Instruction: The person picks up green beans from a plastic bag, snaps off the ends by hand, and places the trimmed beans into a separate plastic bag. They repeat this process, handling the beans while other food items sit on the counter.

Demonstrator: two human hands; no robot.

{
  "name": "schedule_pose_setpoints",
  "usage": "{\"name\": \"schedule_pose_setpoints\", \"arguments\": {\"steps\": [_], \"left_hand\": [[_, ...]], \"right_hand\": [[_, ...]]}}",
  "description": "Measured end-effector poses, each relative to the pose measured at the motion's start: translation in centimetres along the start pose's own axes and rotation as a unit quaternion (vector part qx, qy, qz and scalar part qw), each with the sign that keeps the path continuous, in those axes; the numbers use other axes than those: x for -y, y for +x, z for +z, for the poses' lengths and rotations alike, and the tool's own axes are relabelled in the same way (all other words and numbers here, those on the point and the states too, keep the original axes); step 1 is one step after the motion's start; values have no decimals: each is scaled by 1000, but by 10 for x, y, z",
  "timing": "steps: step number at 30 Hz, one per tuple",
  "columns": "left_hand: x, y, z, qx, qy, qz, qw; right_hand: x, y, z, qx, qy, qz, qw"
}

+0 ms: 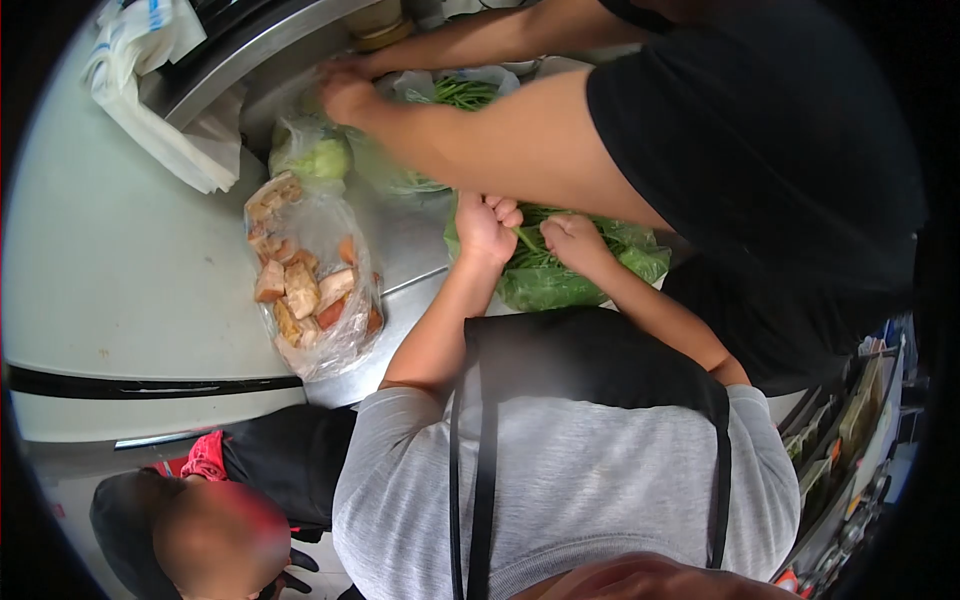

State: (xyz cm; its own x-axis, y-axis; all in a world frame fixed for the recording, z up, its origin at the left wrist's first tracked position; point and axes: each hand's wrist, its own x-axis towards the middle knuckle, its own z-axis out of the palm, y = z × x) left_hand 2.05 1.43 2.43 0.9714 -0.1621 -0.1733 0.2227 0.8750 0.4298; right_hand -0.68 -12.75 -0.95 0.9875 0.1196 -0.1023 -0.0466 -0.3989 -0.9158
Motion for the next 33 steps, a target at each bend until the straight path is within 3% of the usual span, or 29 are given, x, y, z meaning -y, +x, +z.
{"name": "schedule_pose_setpoints", "arguments": {"steps": [2, 4, 7, 11, 14, 17, 20, 23, 26, 29, 33], "left_hand": [[0, -5, 4, 17, 22, -5, 1000], [-7, -8, 9, 14, 74, 16, 997], [-9, 13, -16, 8, -9, -45, 999], [-3, 17, -26, 8, 27, -64, 998], [-5, 13, -29, 31, 20, -100, 994], [-9, 12, -31, 37, 17, -129, 991], [-4, 9, -34, 6, 35, -139, 990], [0, 5, -33, -17, 89, -145, 985], [4, -3, -36, -34, 143, -142, 979], [10, -8, -35, -6, 189, -138, 972], [26, -13, -23, 49, 237, -104, 965]], "right_hand": [[-27, 22, -8, -90, -113, -45, 989], [-15, 19, -20, -109, -206, -120, 965], [-10, 25, -21, -64, -335, -158, 927], [0, 33, -5, -2, -398, -118, 910], [-25, 40, 7, -55, -507, -197, 837], [-37, 44, 7, -78, -513, -220, 826], [-29, 43, -5, 28, -482, -184, 856], [-12, 29, -24, 68, -411, -124, 900], [-19, 18, -38, -9, -299, -194, 934], [-6, 8, -37, -92, -304, -285, 904], [-27, 19, -20, -55, -235, -247, 938]]}}
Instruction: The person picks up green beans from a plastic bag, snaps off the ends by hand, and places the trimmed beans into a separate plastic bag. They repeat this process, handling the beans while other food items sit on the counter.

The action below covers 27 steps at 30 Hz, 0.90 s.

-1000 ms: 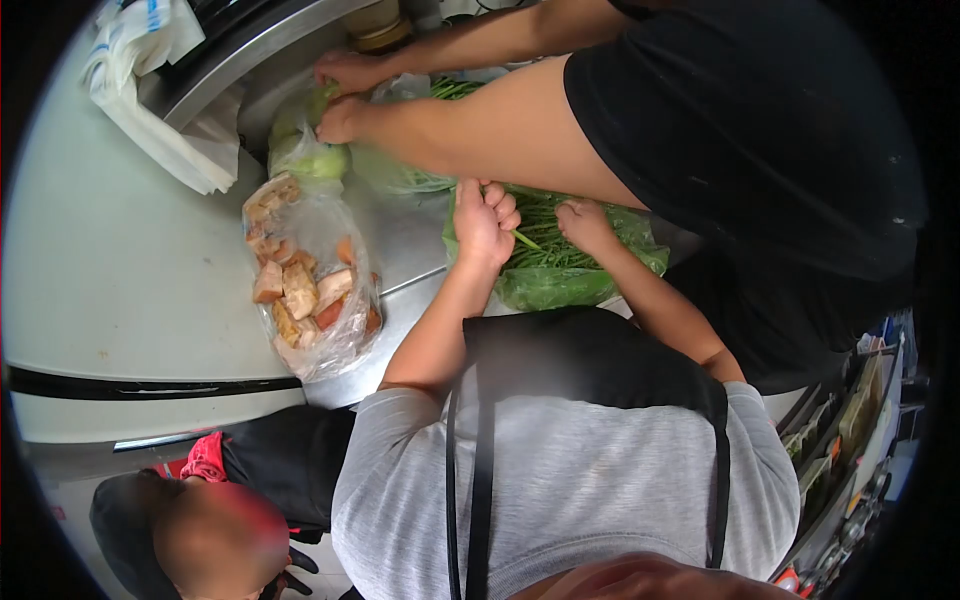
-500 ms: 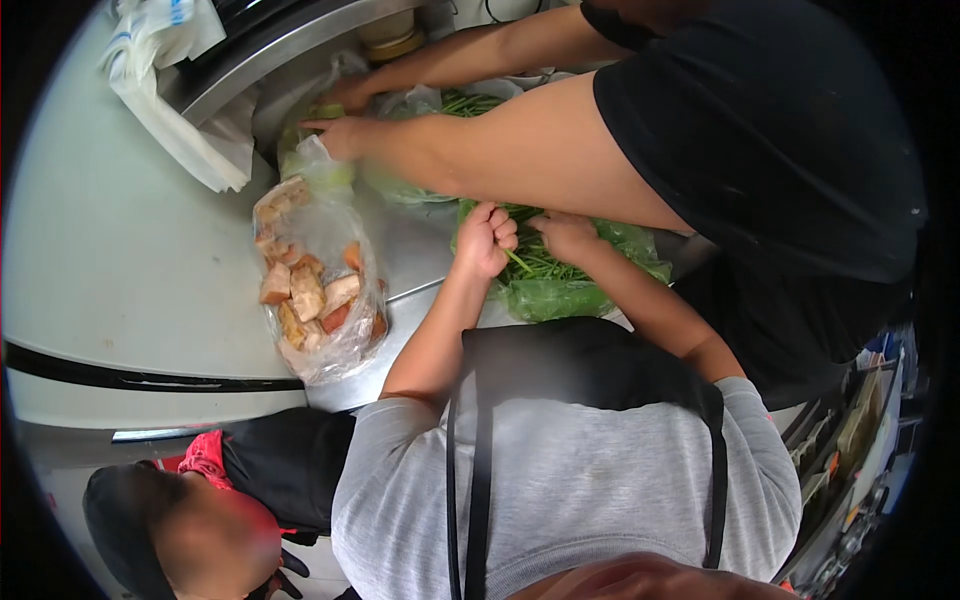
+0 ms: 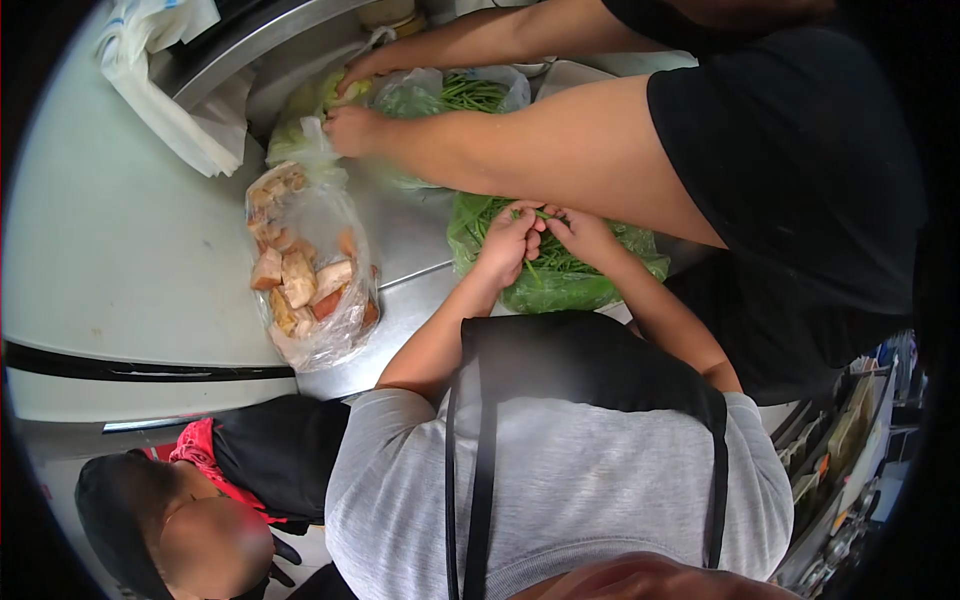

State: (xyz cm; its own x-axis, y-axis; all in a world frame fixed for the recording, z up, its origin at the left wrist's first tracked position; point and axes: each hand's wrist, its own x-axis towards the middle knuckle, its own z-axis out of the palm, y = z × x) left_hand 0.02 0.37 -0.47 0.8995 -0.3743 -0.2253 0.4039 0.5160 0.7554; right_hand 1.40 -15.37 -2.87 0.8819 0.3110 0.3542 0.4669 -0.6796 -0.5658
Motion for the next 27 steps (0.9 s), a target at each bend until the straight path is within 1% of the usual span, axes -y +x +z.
{"name": "schedule_pose_setpoints", "arguments": {"steps": [2, 5, 8, 11, 14, 15, 17, 20, 23, 25, 26, 27], "left_hand": [[0, 0, 1, 10, 41, 18, 999], [-3, 0, -7, -43, 67, 43, 996], [-15, 4, -20, -78, -6, 87, 993], [-22, 7, -24, -86, -43, 102, 990], [-15, 6, -16, -76, -30, 80, 993], [-13, 6, -14, -69, -25, 68, 995], [-12, 6, -13, -80, -34, 82, 993], [-17, 9, -19, -90, -61, 97, 989], [-17, 11, -24, -88, -78, 99, 988], [-15, 12, -23, -92, -90, 108, 986], [-14, 13, -21, -86, -128, 93, 984], [-13, 13, -19, -80, -166, 78, 980]], "right_hand": [[12, 3, 1, 9, -3, -2, 1000], [18, 4, 1, -12, 2, -22, 1000], [6, -3, 3, -9, -42, 19, 999], [2, -5, 0, -21, -14, 29, 999], [21, -3, -8, 48, -5, 91, 995], [22, -4, -7, 48, -12, 86, 995], [22, -4, -7, 48, -28, 76, 996], [12, -7, -4, 76, 129, 167, 975], [15, -5, -7, 86, 166, 179, 966], [13, -5, -4, 34, 191, 169, 966], [12, -5, -3, 7, 203, 164, 965], [17, -3, -5, -25, 263, 212, 941]]}}
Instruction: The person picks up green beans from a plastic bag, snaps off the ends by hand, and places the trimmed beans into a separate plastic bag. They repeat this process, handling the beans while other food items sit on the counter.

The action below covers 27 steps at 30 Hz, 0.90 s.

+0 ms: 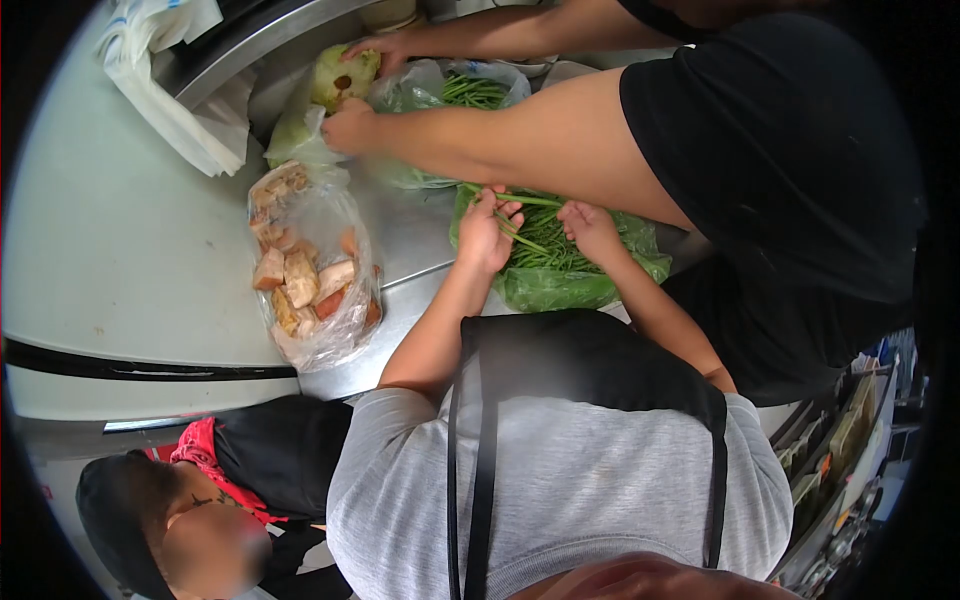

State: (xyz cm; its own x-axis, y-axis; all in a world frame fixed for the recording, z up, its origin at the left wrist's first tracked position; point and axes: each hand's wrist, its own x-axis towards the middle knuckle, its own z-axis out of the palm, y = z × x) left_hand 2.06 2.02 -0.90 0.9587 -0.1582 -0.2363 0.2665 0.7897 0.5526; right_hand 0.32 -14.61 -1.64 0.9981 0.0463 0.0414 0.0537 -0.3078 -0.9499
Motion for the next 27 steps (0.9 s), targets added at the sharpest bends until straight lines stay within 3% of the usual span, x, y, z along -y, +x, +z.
{"name": "schedule_pose_setpoints", "arguments": {"steps": [2, 5, 14, 20, 22, 23, 25, 26, 27], "left_hand": [[5, 1, 2, 12, -62, -33, 997], [12, -1, 5, 44, -122, -75, 989], [15, -5, 9, 87, -154, -89, 980], [2, -6, 7, 96, -220, -142, 960], [-16, 6, -10, 61, -254, -101, 960], [-23, 9, -15, -6, -202, -46, 978], [-33, 2, -13, 21, -41, -59, 997], [-34, -2, -10, 36, 40, -68, 996], [-30, -8, -3, 60, 133, -77, 986]], "right_hand": [[15, 0, 1, -59, 137, 84, 985], [23, 1, -2, -68, 305, 87, 946], [34, -15, 9, 62, 540, 101, 833], [40, -27, 11, 167, 553, 69, 813], [43, -22, -6, 125, 533, 34, 836], [38, -20, -12, 96, 484, 24, 870], [35, -18, -16, 76, 232, 6, 970], [33, -18, -18, 62, 99, -1, 993], [28, -12, -15, 125, 66, 78, 987]]}}
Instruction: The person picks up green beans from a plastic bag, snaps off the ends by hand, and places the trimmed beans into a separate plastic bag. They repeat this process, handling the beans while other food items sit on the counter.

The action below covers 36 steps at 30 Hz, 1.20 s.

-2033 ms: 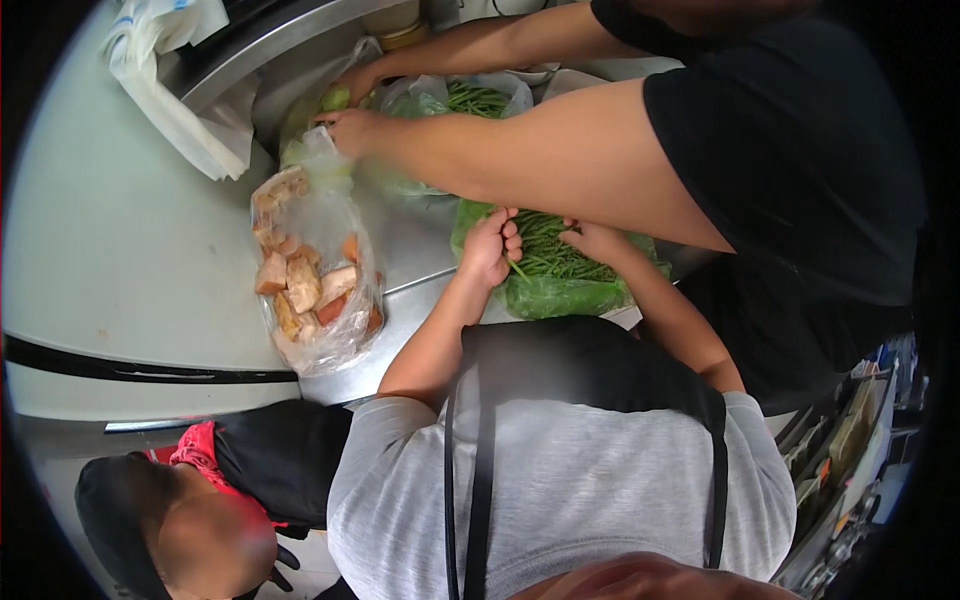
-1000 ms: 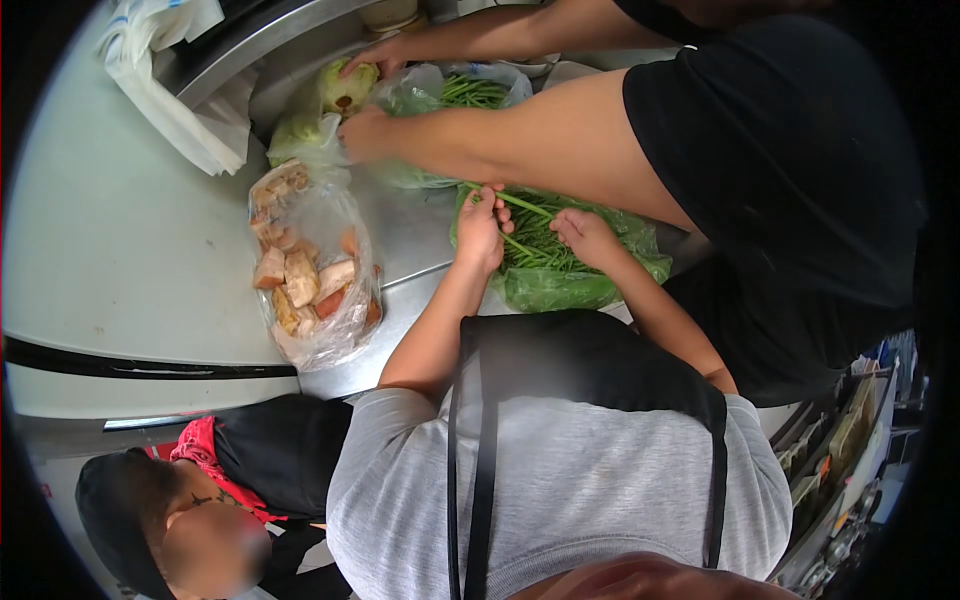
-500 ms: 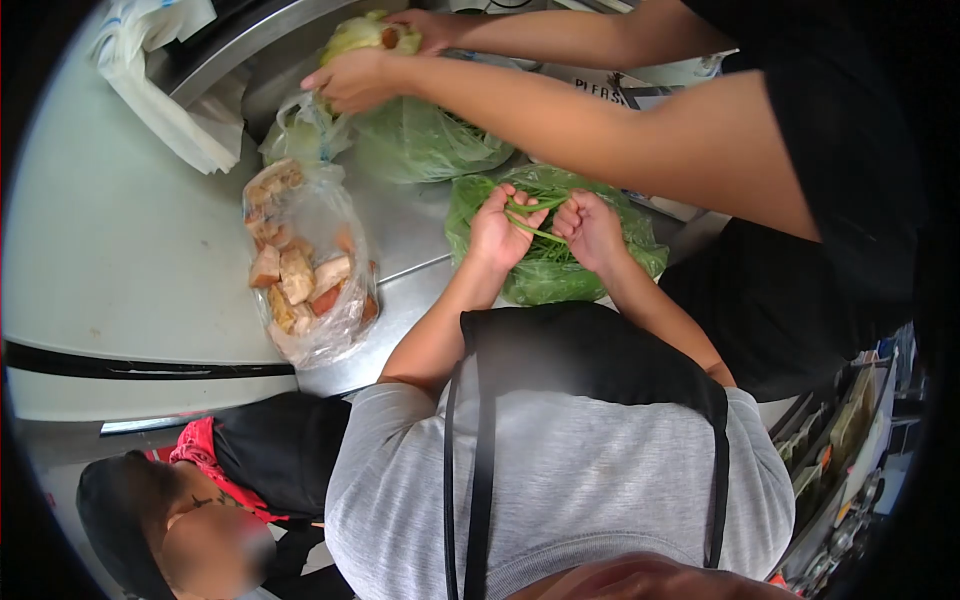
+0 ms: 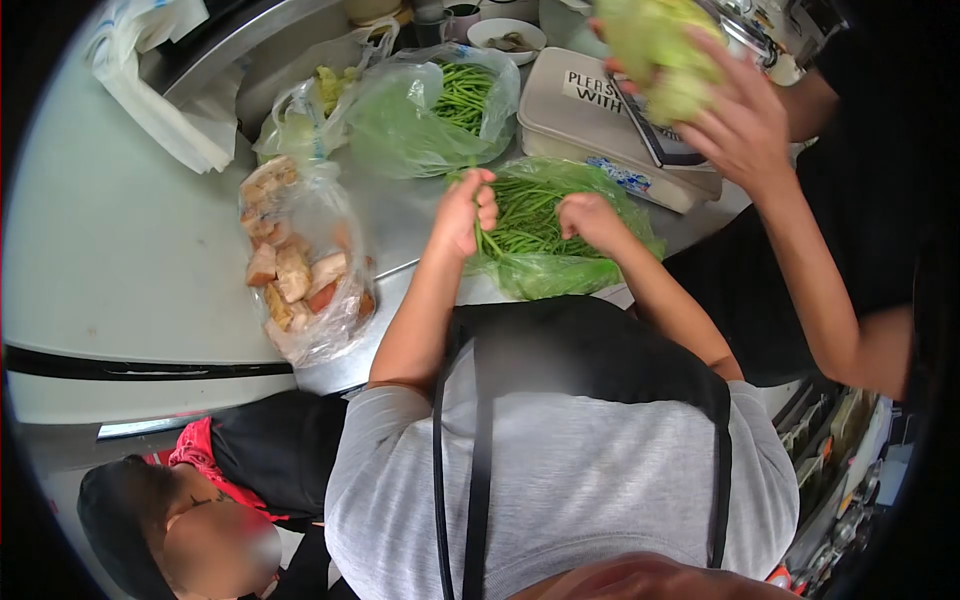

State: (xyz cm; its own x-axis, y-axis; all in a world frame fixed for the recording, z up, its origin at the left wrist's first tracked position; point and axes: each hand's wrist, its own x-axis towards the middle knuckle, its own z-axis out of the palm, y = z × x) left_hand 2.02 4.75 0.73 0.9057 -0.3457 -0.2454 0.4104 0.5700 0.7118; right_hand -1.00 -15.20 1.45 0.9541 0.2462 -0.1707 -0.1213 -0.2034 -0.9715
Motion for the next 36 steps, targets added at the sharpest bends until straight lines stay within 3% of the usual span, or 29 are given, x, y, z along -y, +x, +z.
{"name": "schedule_pose_setpoints", "arguments": {"steps": [3, 4, 7, 11, 14, 17, 20, 22, 23, 26, 29, 30, 33, 34, 36], "left_hand": [[13, -5, 13, 52, 143, -44, 987], [16, -7, 18, 51, 167, -54, 983], [18, -9, 24, 86, 239, -86, 963], [17, -12, 32, 138, 276, -133, 942], [11, -10, 23, 207, 253, -131, 936], [5, -6, 23, 268, 304, -49, 913], [0, 0, 24, 160, 306, -20, 938], [-4, 5, 11, 84, 200, 9, 976], [-8, 7, 5, 47, 145, 24, 988], [-13, 5, 0, 4, 119, 59, 991], [-11, 1, 0, 1, 103, 61, 993], [-11, 0, 0, 6, 101, 58, 993], [-10, 4, -10, 33, 128, 35, 991], [-3, 10, -14, -14, 261, 115, 958], [14, 20, -12, -105, 503, 261, 817]], "right_hand": [[-4, 2, 6, -39, -270, -122, 954], [-4, 6, 6, -57, -198, -91, 974], [3, 14, 5, -103, -63, -158, 980], [-1, 17, -2, -67, -126, -130, 981], [16, 7, -1, -9, 54, -27, 998], [21, 3, 2, 48, 238, 14, 970], [13, 12, 1, 23, 226, 13, 974], [2, 16, 0, -19, -57, -2, 998], [-2, 18, -1, -41, -199, -11, 979], [-11, 15, 14, 0, -423, -133, 896], [-24, 15, 29, -7, -533, -164, 830], [-24, 13, 32, -4, -547, -119, 828], [-28, 16, 22, 8, -504, -133, 853], [-29, 18, 18, -19, -503, -103, 858], [-32, 21, 7, -76, -498, -43, 863]]}}
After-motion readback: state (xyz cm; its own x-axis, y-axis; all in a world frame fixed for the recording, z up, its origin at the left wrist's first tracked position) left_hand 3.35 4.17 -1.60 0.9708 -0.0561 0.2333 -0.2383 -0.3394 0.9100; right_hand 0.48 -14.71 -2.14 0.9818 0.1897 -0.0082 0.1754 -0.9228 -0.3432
